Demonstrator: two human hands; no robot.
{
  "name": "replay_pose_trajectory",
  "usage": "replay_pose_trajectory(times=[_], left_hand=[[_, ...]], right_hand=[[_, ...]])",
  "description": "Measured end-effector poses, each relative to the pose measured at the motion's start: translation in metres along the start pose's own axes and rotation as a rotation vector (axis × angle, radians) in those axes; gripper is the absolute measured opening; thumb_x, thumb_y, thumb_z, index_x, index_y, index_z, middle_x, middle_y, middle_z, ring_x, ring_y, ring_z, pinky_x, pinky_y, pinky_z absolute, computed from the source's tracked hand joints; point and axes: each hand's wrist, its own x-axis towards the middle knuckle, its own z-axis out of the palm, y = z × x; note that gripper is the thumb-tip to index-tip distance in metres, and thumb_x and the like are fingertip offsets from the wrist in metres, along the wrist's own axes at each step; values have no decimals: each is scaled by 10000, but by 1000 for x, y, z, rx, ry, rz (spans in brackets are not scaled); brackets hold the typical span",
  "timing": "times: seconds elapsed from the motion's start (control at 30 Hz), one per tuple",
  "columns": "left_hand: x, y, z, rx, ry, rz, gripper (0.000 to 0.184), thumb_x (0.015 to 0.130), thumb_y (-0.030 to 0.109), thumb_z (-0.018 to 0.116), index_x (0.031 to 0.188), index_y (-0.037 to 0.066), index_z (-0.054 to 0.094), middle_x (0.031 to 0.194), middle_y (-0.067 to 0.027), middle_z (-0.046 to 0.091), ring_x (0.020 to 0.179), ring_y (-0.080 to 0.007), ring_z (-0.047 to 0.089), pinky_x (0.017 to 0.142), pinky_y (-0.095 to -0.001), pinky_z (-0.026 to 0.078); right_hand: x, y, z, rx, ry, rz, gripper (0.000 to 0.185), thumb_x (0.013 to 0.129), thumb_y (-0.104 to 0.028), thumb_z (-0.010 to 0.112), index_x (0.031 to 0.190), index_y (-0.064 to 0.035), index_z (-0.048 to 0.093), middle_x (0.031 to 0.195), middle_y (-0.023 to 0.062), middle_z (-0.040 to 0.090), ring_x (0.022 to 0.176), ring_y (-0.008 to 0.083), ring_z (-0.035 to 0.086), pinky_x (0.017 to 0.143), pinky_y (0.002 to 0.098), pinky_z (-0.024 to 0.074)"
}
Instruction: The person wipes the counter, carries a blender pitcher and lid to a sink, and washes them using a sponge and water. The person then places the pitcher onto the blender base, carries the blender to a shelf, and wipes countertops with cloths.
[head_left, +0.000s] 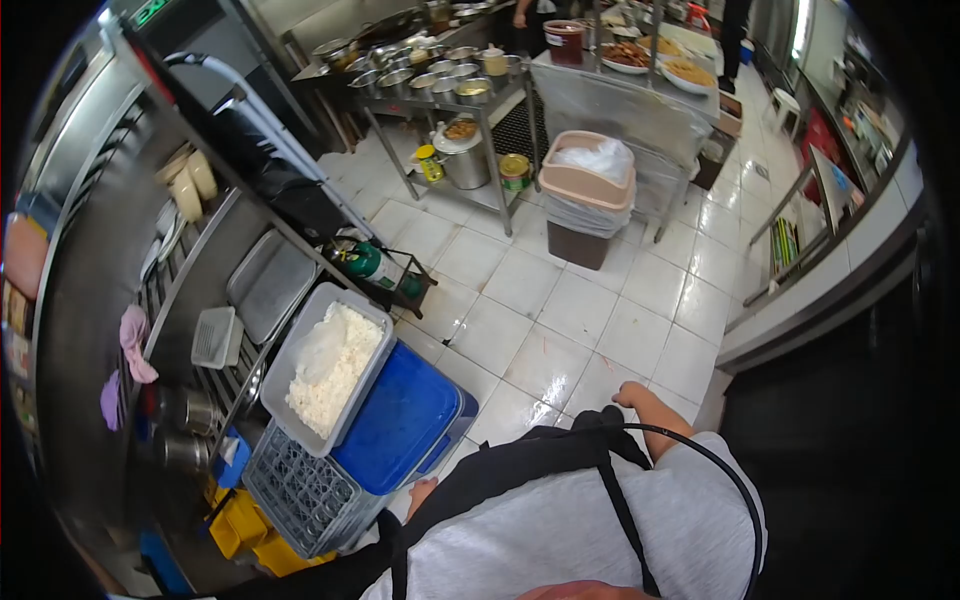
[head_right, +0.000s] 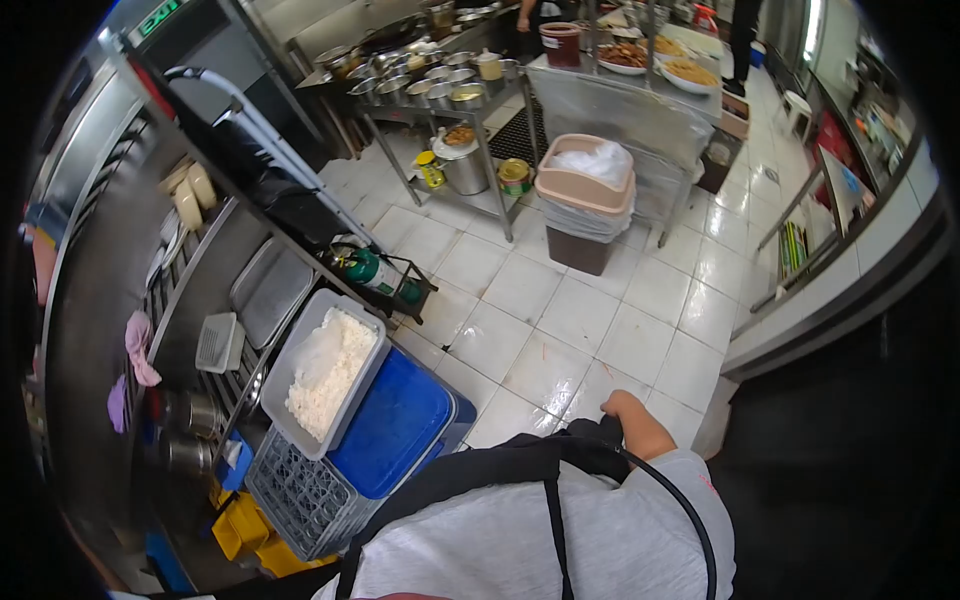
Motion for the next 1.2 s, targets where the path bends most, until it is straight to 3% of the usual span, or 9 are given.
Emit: replay_pose_trajectory(times=[0.27,0.43,0.57,0.63,0.8,0.93,1.03,1.1,1.2], left_hand=[[27,81,27,269,-99,126,461,702,379,489,992,23,526,1036,-209,500,1000,-366,432,860,-422,315],[60,199,69,639,-118,469,465,697,378,494,991,19,525,1033,-205,504,1002,-362,432,853,-419,325],[18,359,85,189,-3,116,548,686,408,508,1019,-28,499,1070,-205,489,1024,-367,416,864,-388,337],[92,367,129,346,-11,365,559,678,417,521,1032,-15,496,1064,-220,484,1026,-358,423,875,-382,340],[45,501,140,179,-7,344,571,671,421,533,1022,-28,496,1045,-245,485,993,-367,450,845,-378,372],[73,539,149,263,-67,436,579,664,420,541,1022,-34,491,1013,-251,500,970,-356,474,825,-372,388],[179,512,166,663,-195,651,569,666,415,540,1010,-36,498,1002,-255,504,966,-345,482,812,-363,396],[175,543,154,536,-262,371,548,671,406,536,966,-56,515,983,-251,516,943,-352,494,795,-357,408],[235,575,172,706,-314,493,525,675,406,532,878,-78,532,885,-245,544,872,-351,522,771,-359,419]], right_hand=[[-16,68,-41,355,196,-55,505,650,-352,543,1000,12,535,999,204,532,945,316,503,810,352,399],[-6,183,-46,373,229,38,459,657,-360,531,920,15,565,933,221,547,905,324,518,780,371,407],[-10,291,-31,291,158,198,447,672,-375,506,856,25,585,930,230,540,876,357,517,769,393,409],[-23,326,-29,372,144,333,422,677,-368,526,844,14,590,915,221,550,854,359,526,752,391,416],[17,417,6,587,93,470,393,681,-347,561,822,18,595,876,213,567,833,342,545,731,373,428],[27,401,-46,640,64,467,425,679,-343,557,921,7,571,944,191,557,896,316,529,764,359,417],[20,365,-117,701,156,427,485,677,-333,557,1027,1,520,1013,187,532,953,306,504,808,350,396],[38,364,-134,727,237,375,473,673,-334,543,1005,3,531,985,183,545,919,303,519,778,340,410],[56,376,-163,795,245,417,486,672,-334,557,1015,10,526,1015,186,530,942,309,507,804,344,398]])
